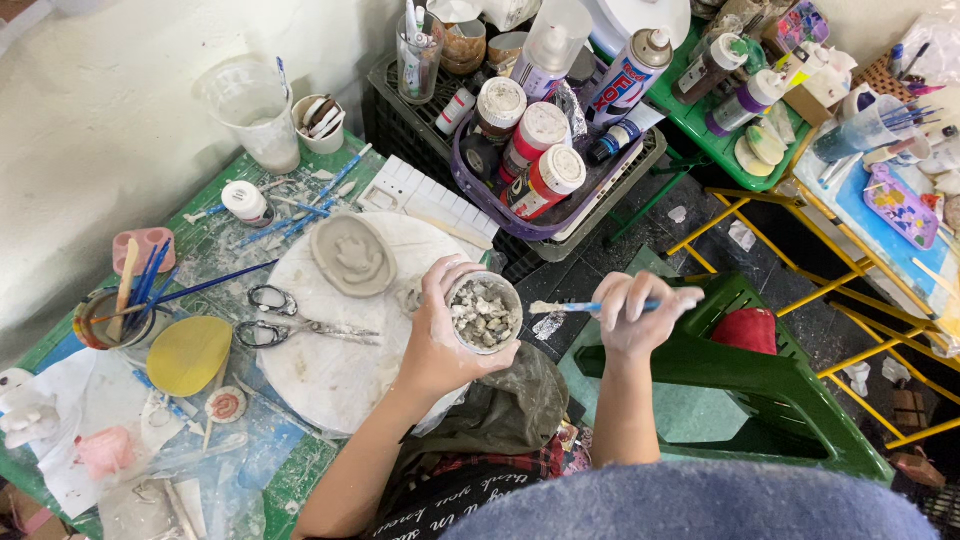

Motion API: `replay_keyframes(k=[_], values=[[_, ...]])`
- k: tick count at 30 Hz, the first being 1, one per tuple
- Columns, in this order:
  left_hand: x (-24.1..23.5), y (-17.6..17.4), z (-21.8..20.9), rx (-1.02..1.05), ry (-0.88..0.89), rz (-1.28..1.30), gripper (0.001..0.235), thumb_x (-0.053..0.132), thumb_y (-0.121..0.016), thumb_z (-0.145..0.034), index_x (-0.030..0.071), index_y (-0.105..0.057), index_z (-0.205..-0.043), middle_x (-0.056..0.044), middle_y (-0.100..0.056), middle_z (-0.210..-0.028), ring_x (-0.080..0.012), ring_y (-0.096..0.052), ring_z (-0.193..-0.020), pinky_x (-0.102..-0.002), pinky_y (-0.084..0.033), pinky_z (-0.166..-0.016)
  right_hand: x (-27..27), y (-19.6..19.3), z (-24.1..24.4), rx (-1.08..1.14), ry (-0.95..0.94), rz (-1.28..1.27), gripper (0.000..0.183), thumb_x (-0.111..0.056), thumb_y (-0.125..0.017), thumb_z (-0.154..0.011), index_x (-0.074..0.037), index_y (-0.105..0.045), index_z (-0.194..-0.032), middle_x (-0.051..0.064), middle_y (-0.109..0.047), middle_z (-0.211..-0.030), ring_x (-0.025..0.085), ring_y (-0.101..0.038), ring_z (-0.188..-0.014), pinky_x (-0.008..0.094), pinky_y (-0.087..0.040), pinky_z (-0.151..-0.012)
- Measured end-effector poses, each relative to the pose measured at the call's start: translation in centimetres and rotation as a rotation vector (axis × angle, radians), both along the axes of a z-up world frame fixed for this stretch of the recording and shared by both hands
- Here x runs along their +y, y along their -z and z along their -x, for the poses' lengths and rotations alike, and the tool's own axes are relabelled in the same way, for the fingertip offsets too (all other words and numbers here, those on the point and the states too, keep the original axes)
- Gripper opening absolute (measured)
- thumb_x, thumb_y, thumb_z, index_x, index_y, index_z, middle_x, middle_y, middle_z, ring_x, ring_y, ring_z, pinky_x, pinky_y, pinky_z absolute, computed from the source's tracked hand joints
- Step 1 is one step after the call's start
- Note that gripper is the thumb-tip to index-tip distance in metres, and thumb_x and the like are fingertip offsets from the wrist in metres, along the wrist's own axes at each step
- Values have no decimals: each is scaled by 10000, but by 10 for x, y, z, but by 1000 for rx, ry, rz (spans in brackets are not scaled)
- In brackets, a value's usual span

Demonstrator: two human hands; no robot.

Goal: The person prepares clay slip by mixing water and clay pieces in a small container using a brush.

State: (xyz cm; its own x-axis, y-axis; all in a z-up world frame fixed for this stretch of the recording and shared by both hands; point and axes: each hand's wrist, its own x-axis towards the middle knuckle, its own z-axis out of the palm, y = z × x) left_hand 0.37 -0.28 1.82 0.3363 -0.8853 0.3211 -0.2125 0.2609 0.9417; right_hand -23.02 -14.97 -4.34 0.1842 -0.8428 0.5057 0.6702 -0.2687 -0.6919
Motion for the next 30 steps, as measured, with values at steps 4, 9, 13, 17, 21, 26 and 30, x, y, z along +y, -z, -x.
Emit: replay_keyframes(k=[4, 9, 13, 17, 21, 26, 30], values=[[-2, 0, 0, -90, -38, 26, 1109, 175, -949, -618, 6, -275, -1483, -177, -591, -1342, -279, -634, -1226, -389, -517, -1074, 1, 1, 0, 40, -13, -341, 581, -608, -297, -1106, -128, -449, -816, 144, -529, -602, 238, -481, -489, 336, -390, -419], [-4, -4, 11, -104, -49, 46, 1035, 164, -934, -645, 3, -320, -1462, -158, -612, -1317, -279, -661, -1183, -384, -535, -1043, 8, 13, -14, 130, -85, -361, 467, -482, -345, -1123, -106, -451, -868, 194, -590, -688, 271, -532, -545, 368, -456, -495], [-6, -6, 24, -186, -104, 93, 948, 144, -930, -656, 8, -389, -1422, -152, -623, -1263, -296, -660, -1147, -394, -536, -1019, 6, 16, -8, 205, -24, -271, 385, -395, -385, -1154, -99, -440, -914, 195, -582, -729, 266, -532, -611, 363, -459, -554], [-13, -4, 39, -144, -97, 138, 909, 150, -914, -696, 4, -385, -1420, -159, -601, -1256, -294, -666, -1145, -385, -555, -1018, -6, 12, 9, 184, 18, -247, 403, -391, -380, -1166, -94, -439, -900, 186, -584, -690, 250, -531, -569, 344, -460, -531], [-22, -1, 49, -156, -84, 87, 925, 163, -928, -668, 3, -400, -1410, -178, -595, -1267, -309, -658, -1148, -390, -549, -1005, -13, 11, 26, 253, 96, -142, 383, -389, -396, -1155, -97, -428, -908, 184, -583, -705, 242, -535, -578, 335, -463, -534], [-39, 1, 69, -129, -66, 68, 954, 183, -929, -638, -5, -389, -1402, -190, -585, -1275, -334, -632, -1169, -405, -535, -999, -28, 4, 45, 179, 184, -119, 372, -362, -421, -1182, -83, -441, -937, 110, -532, -727, 238, -554, -581, 336, -462, -518], [-44, 3, 75, -96, -43, -8, 927, 205, -940, -628, 26, -429, -1380, -162, -615, -1246, -315, -658, -1152, -400, -545, -993, -26, -2, 44, 169, 145, -81, 308, -329, -443, -1176, -73, -452, -1005, 175, -617, -777, 210, -552, -606, 312, -456, -537]])
